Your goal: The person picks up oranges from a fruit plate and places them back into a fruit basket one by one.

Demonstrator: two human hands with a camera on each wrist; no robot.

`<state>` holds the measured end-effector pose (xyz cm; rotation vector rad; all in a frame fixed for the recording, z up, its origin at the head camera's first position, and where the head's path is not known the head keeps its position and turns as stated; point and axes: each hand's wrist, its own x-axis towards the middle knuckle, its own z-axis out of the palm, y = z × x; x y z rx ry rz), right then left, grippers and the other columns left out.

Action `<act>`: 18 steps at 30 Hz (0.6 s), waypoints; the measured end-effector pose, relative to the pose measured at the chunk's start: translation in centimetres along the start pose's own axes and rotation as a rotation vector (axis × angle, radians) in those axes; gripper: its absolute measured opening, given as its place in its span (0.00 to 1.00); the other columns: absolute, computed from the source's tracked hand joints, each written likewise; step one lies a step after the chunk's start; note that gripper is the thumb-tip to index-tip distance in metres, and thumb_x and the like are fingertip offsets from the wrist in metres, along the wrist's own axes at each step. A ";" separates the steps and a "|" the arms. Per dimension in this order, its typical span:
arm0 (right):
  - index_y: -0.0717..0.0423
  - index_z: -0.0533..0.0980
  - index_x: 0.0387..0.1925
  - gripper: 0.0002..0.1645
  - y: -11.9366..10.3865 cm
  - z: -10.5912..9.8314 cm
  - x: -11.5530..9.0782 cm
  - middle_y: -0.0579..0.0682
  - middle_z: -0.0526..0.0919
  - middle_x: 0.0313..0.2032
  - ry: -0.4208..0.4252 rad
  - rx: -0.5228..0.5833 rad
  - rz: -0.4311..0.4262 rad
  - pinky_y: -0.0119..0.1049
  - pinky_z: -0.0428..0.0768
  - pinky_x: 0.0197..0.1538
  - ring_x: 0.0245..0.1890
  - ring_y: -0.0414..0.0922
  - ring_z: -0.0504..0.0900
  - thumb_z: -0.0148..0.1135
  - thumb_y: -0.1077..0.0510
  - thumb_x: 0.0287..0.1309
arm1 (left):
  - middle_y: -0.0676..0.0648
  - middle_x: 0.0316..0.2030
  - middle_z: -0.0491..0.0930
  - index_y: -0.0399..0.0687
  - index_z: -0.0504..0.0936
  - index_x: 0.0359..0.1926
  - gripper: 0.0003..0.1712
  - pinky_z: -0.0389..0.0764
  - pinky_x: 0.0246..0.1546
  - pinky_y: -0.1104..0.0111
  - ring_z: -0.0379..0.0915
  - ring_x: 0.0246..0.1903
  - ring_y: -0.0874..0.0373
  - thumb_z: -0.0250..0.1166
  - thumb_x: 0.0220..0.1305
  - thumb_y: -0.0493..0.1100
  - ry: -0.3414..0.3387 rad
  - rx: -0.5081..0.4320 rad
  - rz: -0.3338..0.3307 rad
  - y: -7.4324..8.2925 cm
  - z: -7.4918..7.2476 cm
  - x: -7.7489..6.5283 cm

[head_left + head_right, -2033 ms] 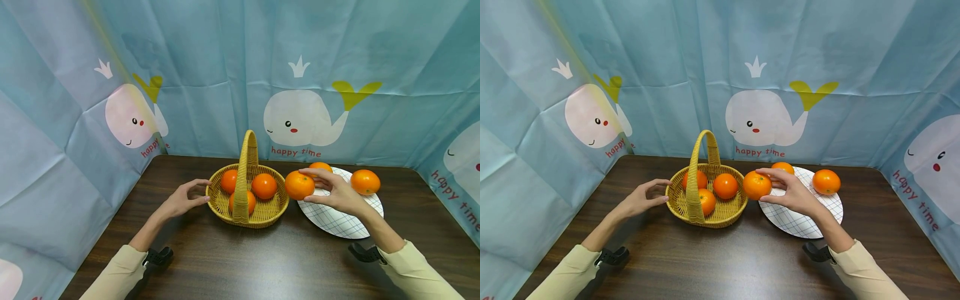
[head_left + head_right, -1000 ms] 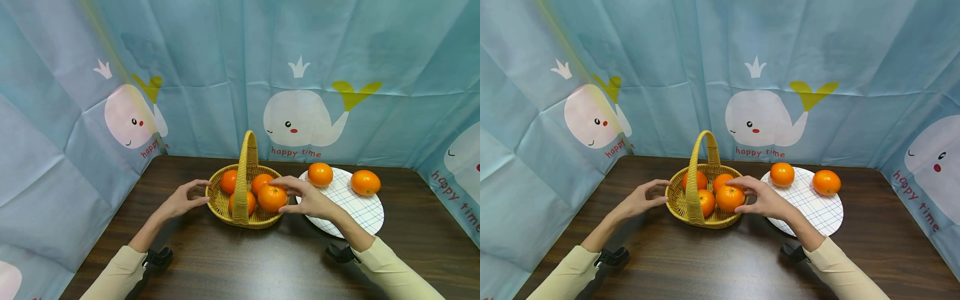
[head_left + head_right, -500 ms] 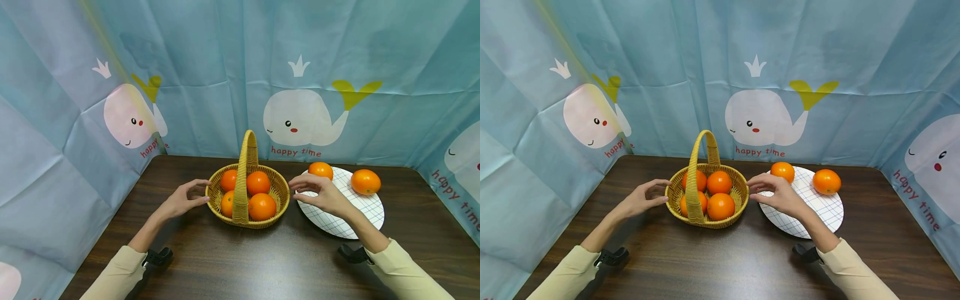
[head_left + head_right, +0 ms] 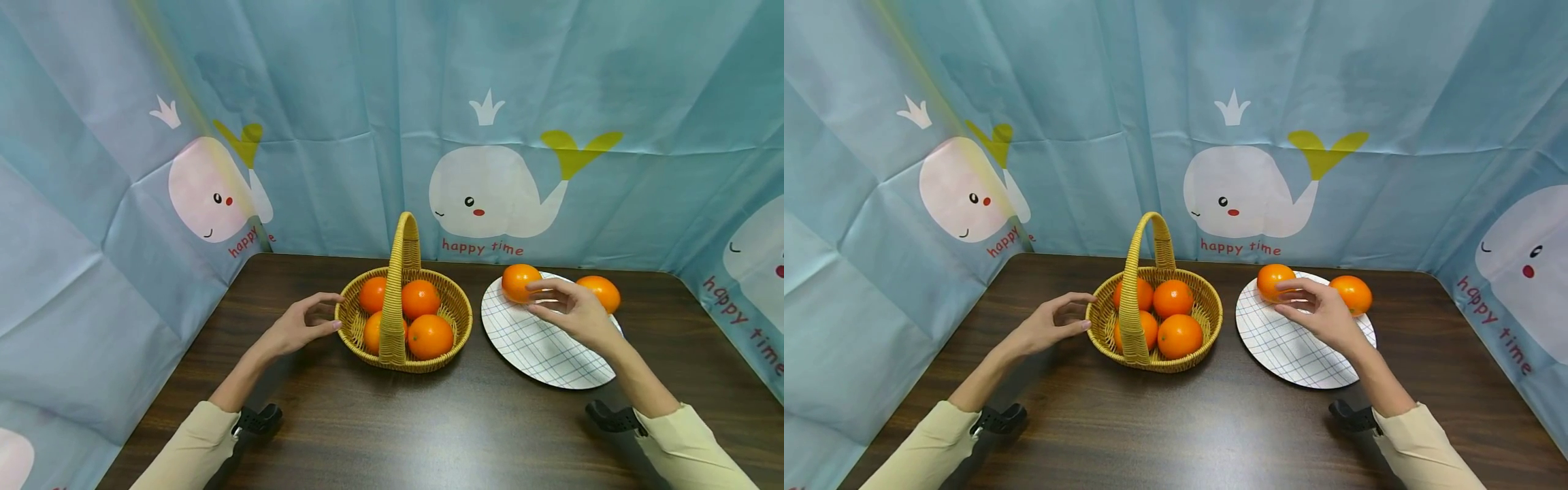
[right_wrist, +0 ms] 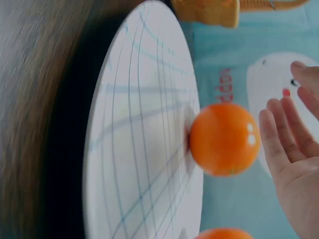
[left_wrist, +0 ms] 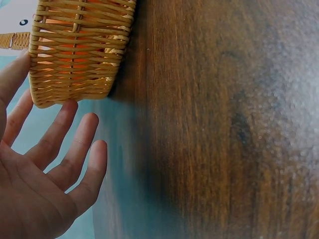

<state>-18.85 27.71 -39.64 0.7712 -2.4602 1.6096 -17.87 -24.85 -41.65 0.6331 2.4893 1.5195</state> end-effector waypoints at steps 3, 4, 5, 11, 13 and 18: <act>0.72 0.74 0.58 0.25 0.2 -0.7 -0.3 0.71 0.75 0.56 0.050 -0.030 0.020 0.30 0.82 0.48 0.51 0.48 0.84 0.69 0.71 0.61 | 0.34 0.63 0.72 0.39 0.72 0.68 0.28 0.77 0.56 0.48 0.72 0.59 0.37 0.68 0.70 0.39 0.001 0.007 0.005 0.0 0.0 0.0; 0.72 0.73 0.59 0.26 0.2 -0.8 -0.4 0.70 0.74 0.57 0.063 -0.043 0.027 0.29 0.81 0.48 0.52 0.49 0.83 0.70 0.70 0.61 | 0.33 0.63 0.72 0.39 0.72 0.68 0.28 0.78 0.55 0.49 0.72 0.59 0.37 0.68 0.70 0.39 0.002 0.010 0.005 0.0 -0.1 0.0; 0.71 0.72 0.61 0.28 0.3 -0.9 -0.4 0.70 0.73 0.58 0.075 -0.056 0.031 0.28 0.81 0.49 0.53 0.51 0.82 0.70 0.69 0.61 | 0.33 0.62 0.72 0.39 0.72 0.68 0.28 0.79 0.55 0.51 0.73 0.58 0.37 0.68 0.70 0.39 0.001 0.011 0.004 0.0 -0.1 0.0; 0.68 0.68 0.67 0.36 0.9 -1.2 -0.4 0.65 0.69 0.64 0.097 -0.102 0.042 0.27 0.77 0.55 0.60 0.64 0.72 0.73 0.68 0.59 | 0.33 0.60 0.74 0.40 0.72 0.68 0.28 0.81 0.51 0.58 0.75 0.56 0.38 0.67 0.71 0.39 -0.006 0.016 -0.004 0.0 -0.1 -0.1; 0.66 0.67 0.69 0.39 1.1 -1.3 -0.3 0.64 0.68 0.66 0.092 -0.108 0.048 0.26 0.75 0.56 0.63 0.66 0.69 0.73 0.67 0.59 | 0.34 0.60 0.74 0.41 0.72 0.68 0.28 0.80 0.52 0.55 0.75 0.56 0.38 0.67 0.71 0.40 -0.006 0.017 -0.004 0.0 0.0 -0.1; 0.63 0.61 0.73 0.45 1.3 -1.5 0.0 0.64 0.64 0.69 0.072 -0.126 0.074 0.28 0.73 0.59 0.66 0.69 0.63 0.74 0.64 0.59 | 0.32 0.61 0.73 0.40 0.72 0.68 0.28 0.78 0.54 0.49 0.74 0.57 0.38 0.67 0.71 0.39 -0.001 0.017 -0.003 0.1 0.0 -0.1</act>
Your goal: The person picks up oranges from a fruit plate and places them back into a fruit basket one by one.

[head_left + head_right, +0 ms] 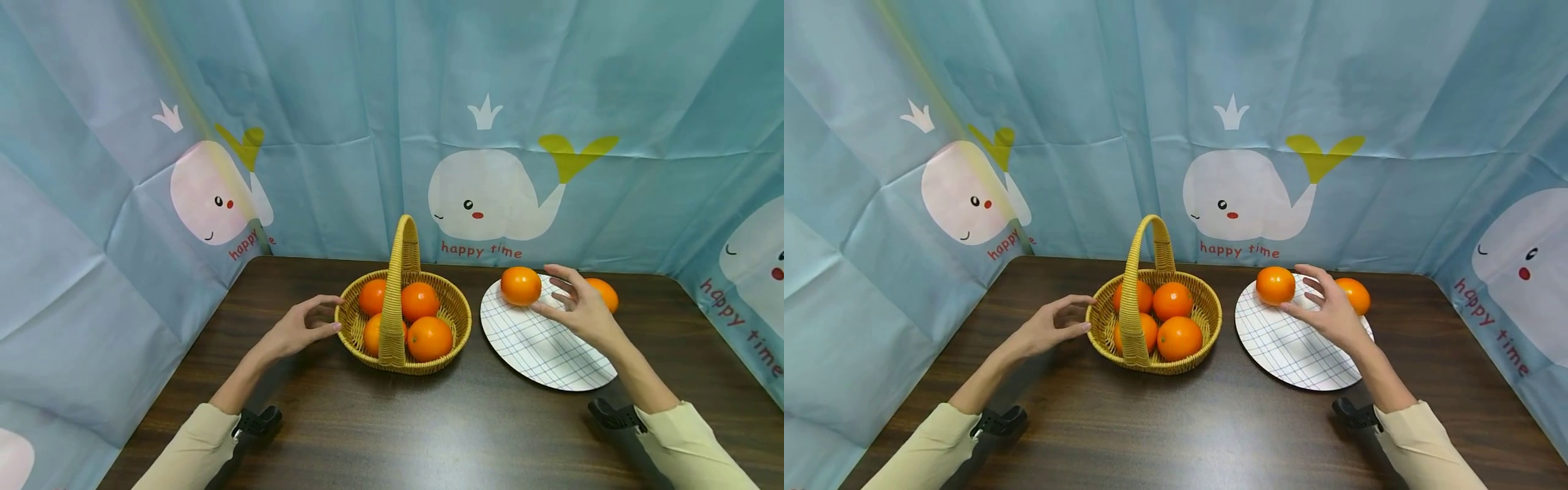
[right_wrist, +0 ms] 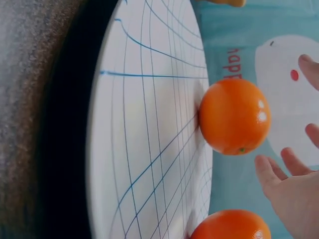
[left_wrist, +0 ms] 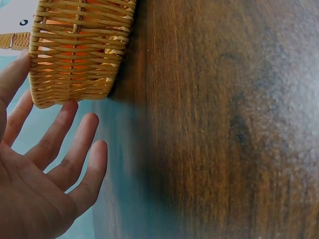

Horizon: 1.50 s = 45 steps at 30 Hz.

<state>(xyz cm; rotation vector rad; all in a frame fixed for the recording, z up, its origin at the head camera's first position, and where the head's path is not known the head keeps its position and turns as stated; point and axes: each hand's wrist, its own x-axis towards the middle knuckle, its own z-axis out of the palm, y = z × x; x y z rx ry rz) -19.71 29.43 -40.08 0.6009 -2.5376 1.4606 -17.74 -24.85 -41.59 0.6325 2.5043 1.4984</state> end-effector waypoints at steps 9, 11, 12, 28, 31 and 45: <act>0.64 0.55 0.76 0.50 0.0 -0.3 0.5 0.65 0.57 0.73 -0.045 0.008 0.030 0.43 0.68 0.66 0.70 0.68 0.57 0.74 0.63 0.60 | 0.32 0.61 0.73 0.40 0.73 0.68 0.27 0.77 0.55 0.46 0.74 0.58 0.38 0.67 0.71 0.40 0.003 0.010 0.006 0.0 0.0 -0.1; 0.63 0.54 0.77 0.52 0.1 -0.3 0.7 0.63 0.55 0.75 -0.062 0.013 0.043 0.55 0.65 0.67 0.71 0.68 0.55 0.74 0.63 0.60 | 0.32 0.62 0.72 0.40 0.73 0.68 0.27 0.77 0.55 0.46 0.74 0.58 0.38 0.67 0.71 0.40 0.002 0.008 0.003 0.0 0.0 -0.1; 0.62 0.52 0.78 0.54 0.1 -0.3 0.8 0.63 0.54 0.75 -0.073 0.020 0.051 0.60 0.62 0.66 0.72 0.68 0.54 0.74 0.62 0.60 | 0.32 0.62 0.72 0.40 0.72 0.68 0.27 0.77 0.55 0.46 0.74 0.58 0.38 0.67 0.71 0.40 0.001 0.006 0.003 0.0 0.0 -0.1; 0.50 0.41 0.82 0.66 0.6 -0.1 3.2 0.65 0.41 0.78 -0.258 0.026 0.155 0.67 0.57 0.67 0.72 0.75 0.47 0.78 0.60 0.56 | 0.30 0.63 0.71 0.39 0.72 0.68 0.28 0.77 0.55 0.47 0.73 0.59 0.36 0.67 0.71 0.39 -0.008 -0.003 -0.001 0.0 0.0 -0.1; 0.52 0.43 0.82 0.65 1.1 0.1 3.7 0.67 0.42 0.77 -0.270 0.049 0.158 0.66 0.57 0.68 0.72 0.75 0.48 0.78 0.61 0.56 | 0.30 0.63 0.71 0.39 0.72 0.68 0.28 0.78 0.55 0.48 0.73 0.59 0.36 0.67 0.71 0.39 -0.009 -0.005 -0.001 -0.1 0.0 -0.1; 0.56 0.62 0.76 0.50 3.0 0.2 4.7 0.64 0.61 0.72 -0.259 0.043 0.147 0.38 0.79 0.55 0.58 0.66 0.76 0.76 0.67 0.55 | 0.32 0.62 0.72 0.39 0.72 0.68 0.28 0.81 0.52 0.60 0.73 0.58 0.36 0.67 0.71 0.40 -0.014 -0.015 -0.012 0.1 -0.1 0.0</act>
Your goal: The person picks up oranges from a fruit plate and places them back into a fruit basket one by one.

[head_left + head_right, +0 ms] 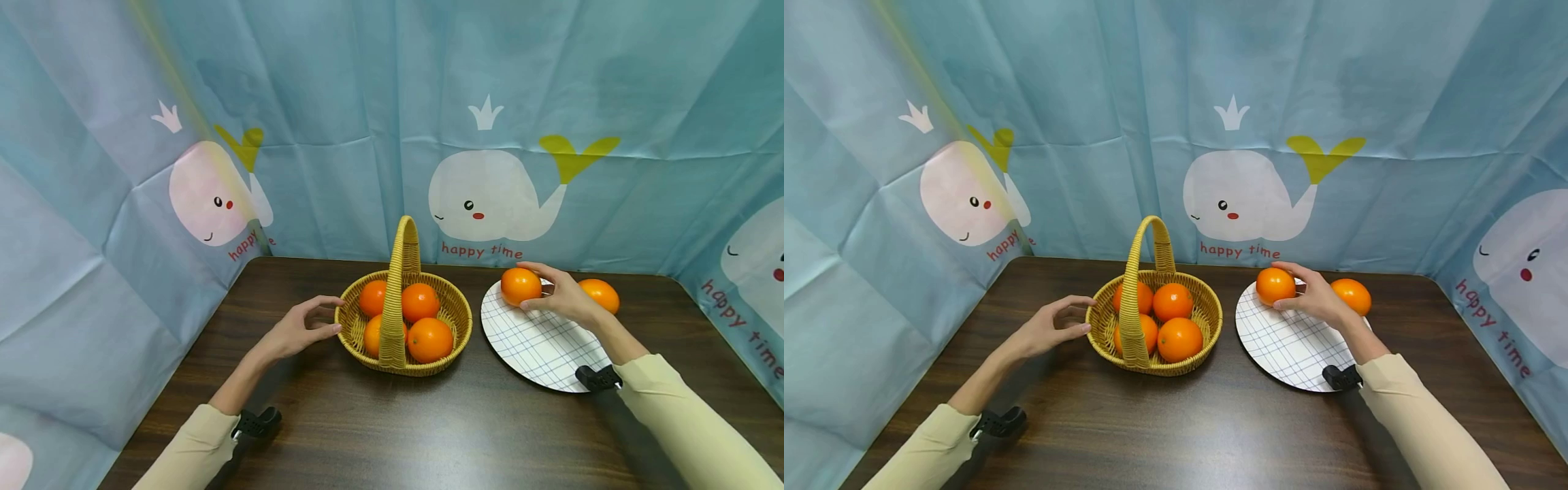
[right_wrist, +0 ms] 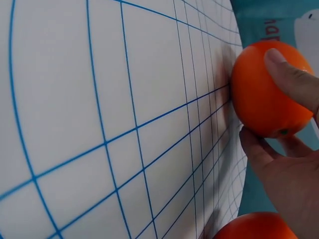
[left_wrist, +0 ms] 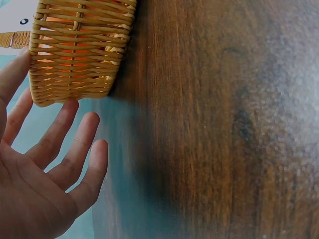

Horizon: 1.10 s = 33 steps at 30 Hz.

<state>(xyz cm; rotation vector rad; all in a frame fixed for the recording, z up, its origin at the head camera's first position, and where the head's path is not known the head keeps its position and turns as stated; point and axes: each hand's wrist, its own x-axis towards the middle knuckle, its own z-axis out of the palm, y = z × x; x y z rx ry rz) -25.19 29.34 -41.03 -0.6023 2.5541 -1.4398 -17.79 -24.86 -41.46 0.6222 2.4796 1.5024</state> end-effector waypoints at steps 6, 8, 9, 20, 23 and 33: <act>0.57 0.61 0.76 0.51 0.0 0.2 -0.1 0.65 0.60 0.72 0.000 0.026 0.005 0.32 0.79 0.52 0.58 0.67 0.76 0.77 0.65 0.55 | 0.33 0.62 0.72 0.40 0.72 0.68 0.28 0.81 0.52 0.60 0.73 0.58 0.35 0.67 0.71 0.39 0.002 -0.006 0.000 -0.1 0.0 0.1; 0.56 0.62 0.76 0.51 0.0 0.2 -0.1 0.65 0.60 0.72 0.002 0.037 0.007 0.32 0.79 0.51 0.57 0.67 0.76 0.77 0.65 0.55 | 0.32 0.62 0.72 0.40 0.72 0.68 0.28 0.81 0.52 0.60 0.73 0.58 0.35 0.67 0.71 0.39 0.002 -0.004 0.000 -0.1 0.0 0.1; 0.56 0.62 0.76 0.51 0.0 0.2 -0.1 0.65 0.61 0.72 0.003 0.038 0.007 0.32 0.79 0.51 0.57 0.67 0.76 0.77 0.65 0.54 | 0.32 0.62 0.72 0.40 0.72 0.68 0.28 0.81 0.52 0.60 0.73 0.58 0.35 0.67 0.71 0.39 0.002 -0.003 0.000 -0.1 0.0 0.1; 0.55 0.64 0.75 0.50 -0.9 0.4 0.4 0.61 0.62 0.72 0.005 0.032 -0.028 0.30 0.79 0.52 0.58 0.64 0.76 0.78 0.63 0.54 | 0.31 0.62 0.72 0.40 0.71 0.68 0.28 0.81 0.52 0.60 0.73 0.58 0.35 0.67 0.71 0.39 0.000 -0.006 -0.003 0.0 0.0 0.0; 0.55 0.64 0.75 0.50 -1.4 0.5 0.5 0.61 0.62 0.72 0.004 0.032 -0.041 0.30 0.79 0.53 0.58 0.64 0.76 0.78 0.62 0.54 | 0.30 0.61 0.72 0.39 0.71 0.68 0.28 0.81 0.52 0.61 0.74 0.58 0.35 0.66 0.71 0.39 -0.004 -0.008 -0.002 0.1 0.1 0.0; 0.55 0.63 0.76 0.49 -3.5 1.1 1.1 0.61 0.64 0.71 -0.016 0.058 -0.091 0.36 0.79 0.55 0.58 0.63 0.76 0.77 0.63 0.56 | 0.32 0.62 0.72 0.39 0.72 0.68 0.28 0.81 0.53 0.60 0.72 0.59 0.36 0.67 0.71 0.38 0.001 0.002 0.011 0.2 0.1 0.0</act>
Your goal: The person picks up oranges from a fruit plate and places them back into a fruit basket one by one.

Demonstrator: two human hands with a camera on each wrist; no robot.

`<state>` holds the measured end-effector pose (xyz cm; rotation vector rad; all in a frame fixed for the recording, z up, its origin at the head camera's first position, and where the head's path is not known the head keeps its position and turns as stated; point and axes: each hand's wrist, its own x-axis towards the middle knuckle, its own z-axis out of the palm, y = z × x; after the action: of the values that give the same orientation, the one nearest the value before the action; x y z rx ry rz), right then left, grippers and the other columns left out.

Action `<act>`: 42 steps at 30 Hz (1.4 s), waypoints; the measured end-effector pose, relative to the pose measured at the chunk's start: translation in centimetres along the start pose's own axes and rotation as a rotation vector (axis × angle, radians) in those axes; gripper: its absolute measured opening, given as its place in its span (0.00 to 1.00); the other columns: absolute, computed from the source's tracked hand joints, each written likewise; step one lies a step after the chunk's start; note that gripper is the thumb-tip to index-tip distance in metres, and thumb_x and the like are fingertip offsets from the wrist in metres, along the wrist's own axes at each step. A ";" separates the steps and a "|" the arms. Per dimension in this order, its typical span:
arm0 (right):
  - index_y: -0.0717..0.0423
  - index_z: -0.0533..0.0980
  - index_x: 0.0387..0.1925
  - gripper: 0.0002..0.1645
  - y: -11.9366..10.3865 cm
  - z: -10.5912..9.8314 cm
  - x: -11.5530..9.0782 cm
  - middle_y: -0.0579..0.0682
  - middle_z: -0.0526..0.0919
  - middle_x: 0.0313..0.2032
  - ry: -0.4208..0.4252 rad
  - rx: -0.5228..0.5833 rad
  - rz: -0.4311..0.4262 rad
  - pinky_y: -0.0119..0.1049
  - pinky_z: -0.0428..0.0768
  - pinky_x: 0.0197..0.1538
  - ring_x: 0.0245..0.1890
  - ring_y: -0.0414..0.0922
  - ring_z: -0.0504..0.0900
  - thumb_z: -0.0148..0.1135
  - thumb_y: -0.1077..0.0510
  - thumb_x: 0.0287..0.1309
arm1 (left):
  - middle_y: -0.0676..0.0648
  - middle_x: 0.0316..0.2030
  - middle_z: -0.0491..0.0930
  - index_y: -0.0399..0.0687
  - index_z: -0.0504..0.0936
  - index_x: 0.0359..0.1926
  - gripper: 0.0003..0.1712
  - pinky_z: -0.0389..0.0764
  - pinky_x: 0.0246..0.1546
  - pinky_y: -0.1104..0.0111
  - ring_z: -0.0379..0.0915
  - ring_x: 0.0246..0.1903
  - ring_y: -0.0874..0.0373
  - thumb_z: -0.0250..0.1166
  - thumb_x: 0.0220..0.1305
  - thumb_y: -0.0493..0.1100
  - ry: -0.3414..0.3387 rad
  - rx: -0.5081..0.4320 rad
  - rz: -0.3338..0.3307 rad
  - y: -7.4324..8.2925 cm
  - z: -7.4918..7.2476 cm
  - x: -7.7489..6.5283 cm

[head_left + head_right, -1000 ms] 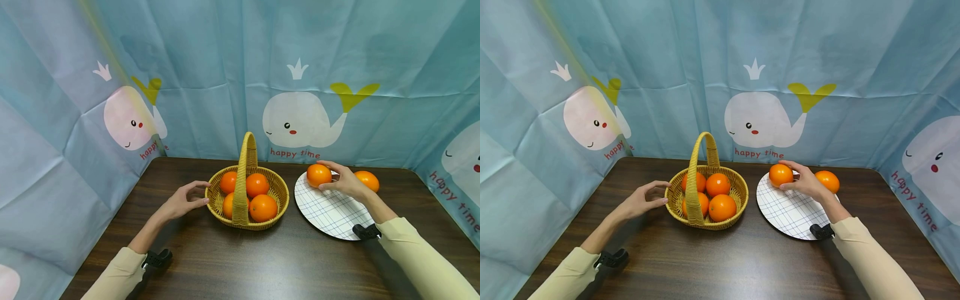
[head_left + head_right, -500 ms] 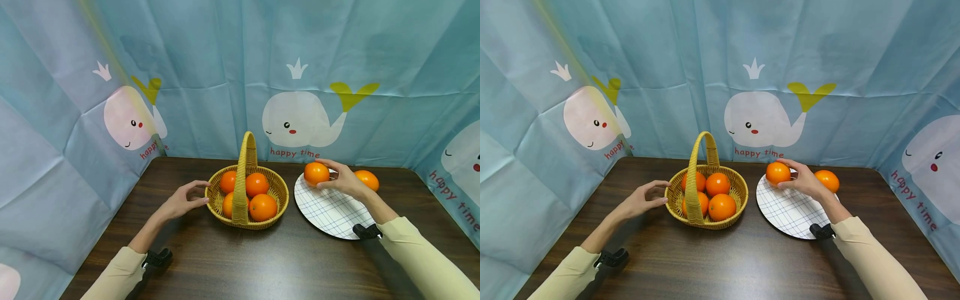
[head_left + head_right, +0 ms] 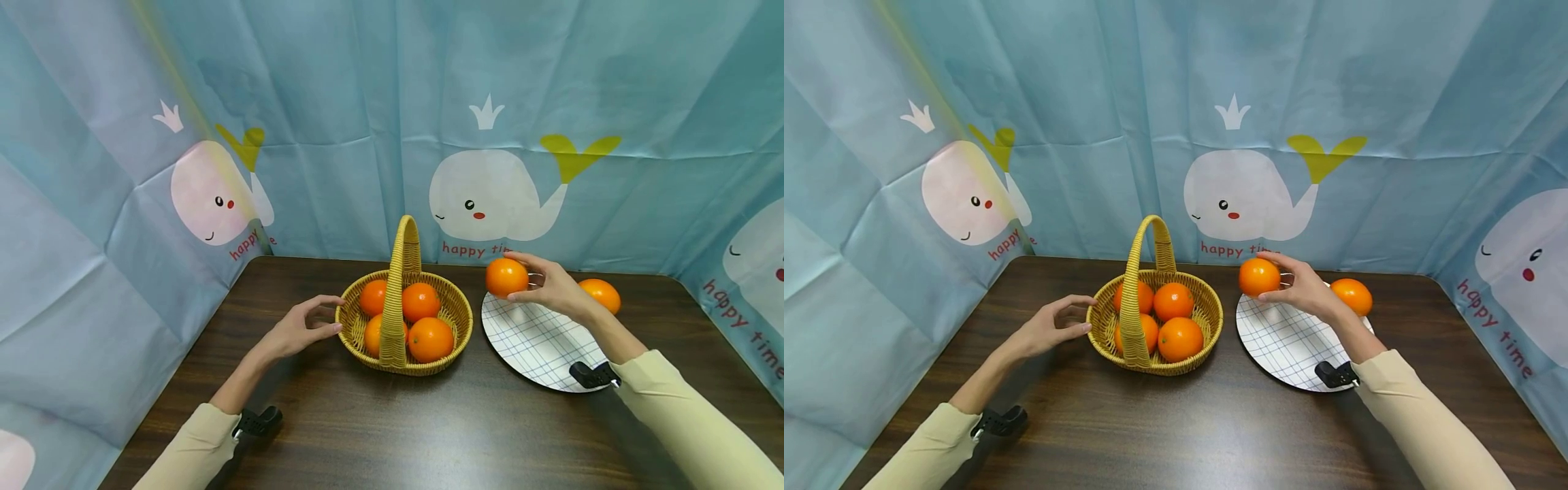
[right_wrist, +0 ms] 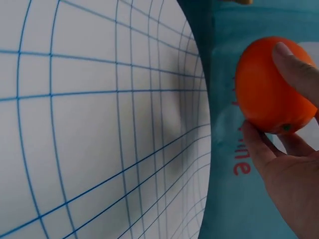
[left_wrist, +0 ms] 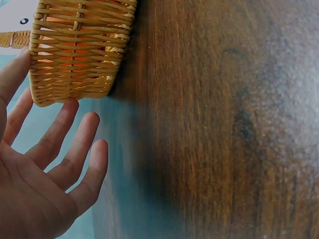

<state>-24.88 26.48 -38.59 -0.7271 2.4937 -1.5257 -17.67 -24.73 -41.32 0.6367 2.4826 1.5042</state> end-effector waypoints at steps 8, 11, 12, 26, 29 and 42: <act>0.52 0.64 0.76 0.50 -1.5 0.7 0.5 0.55 0.65 0.72 -0.019 0.047 -0.018 0.39 0.77 0.60 0.61 0.58 0.76 0.78 0.62 0.55 | 0.34 0.62 0.72 0.38 0.72 0.68 0.28 0.80 0.53 0.61 0.72 0.59 0.36 0.67 0.71 0.38 0.004 -0.009 -0.001 0.0 0.0 0.0; 0.52 0.64 0.76 0.50 -2.0 1.1 0.6 0.55 0.65 0.71 -0.025 0.066 -0.020 0.40 0.76 0.60 0.60 0.57 0.76 0.78 0.62 0.55 | 0.34 0.63 0.72 0.38 0.72 0.68 0.28 0.80 0.53 0.61 0.72 0.60 0.36 0.67 0.71 0.38 0.005 -0.009 -0.005 0.0 0.1 0.0; 0.53 0.64 0.76 0.50 -2.2 1.2 0.7 0.55 0.66 0.71 -0.027 0.072 -0.024 0.40 0.76 0.60 0.59 0.57 0.77 0.78 0.62 0.55 | 0.34 0.63 0.72 0.38 0.72 0.68 0.28 0.80 0.53 0.61 0.72 0.60 0.36 0.67 0.71 0.38 0.005 -0.007 -0.006 0.0 0.0 0.0; 0.57 0.65 0.74 0.48 -3.9 3.8 1.0 0.54 0.69 0.67 -0.036 0.171 -0.106 0.42 0.80 0.56 0.58 0.57 0.78 0.76 0.68 0.54 | 0.33 0.63 0.72 0.39 0.71 0.68 0.28 0.80 0.53 0.61 0.72 0.60 0.36 0.67 0.71 0.39 -0.003 -0.011 -0.015 -0.2 0.0 0.1; 0.57 0.64 0.74 0.48 -4.1 4.5 0.9 0.55 0.70 0.67 -0.039 0.213 -0.128 0.44 0.79 0.57 0.59 0.57 0.77 0.76 0.70 0.53 | 0.33 0.63 0.72 0.39 0.72 0.68 0.28 0.80 0.54 0.61 0.72 0.60 0.36 0.67 0.71 0.39 -0.002 -0.011 -0.012 -0.1 0.0 0.1; 0.59 0.63 0.74 0.49 -4.9 7.4 0.8 0.56 0.70 0.67 -0.064 0.254 -0.178 0.43 0.77 0.60 0.61 0.55 0.76 0.77 0.70 0.53 | 0.32 0.63 0.72 0.39 0.72 0.67 0.27 0.80 0.53 0.59 0.73 0.59 0.37 0.67 0.71 0.38 0.008 0.004 0.003 -0.4 0.0 0.1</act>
<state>-21.32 18.33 -37.77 -0.9566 2.1850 -1.8039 -17.91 -24.84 -41.63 0.6367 2.4921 1.5071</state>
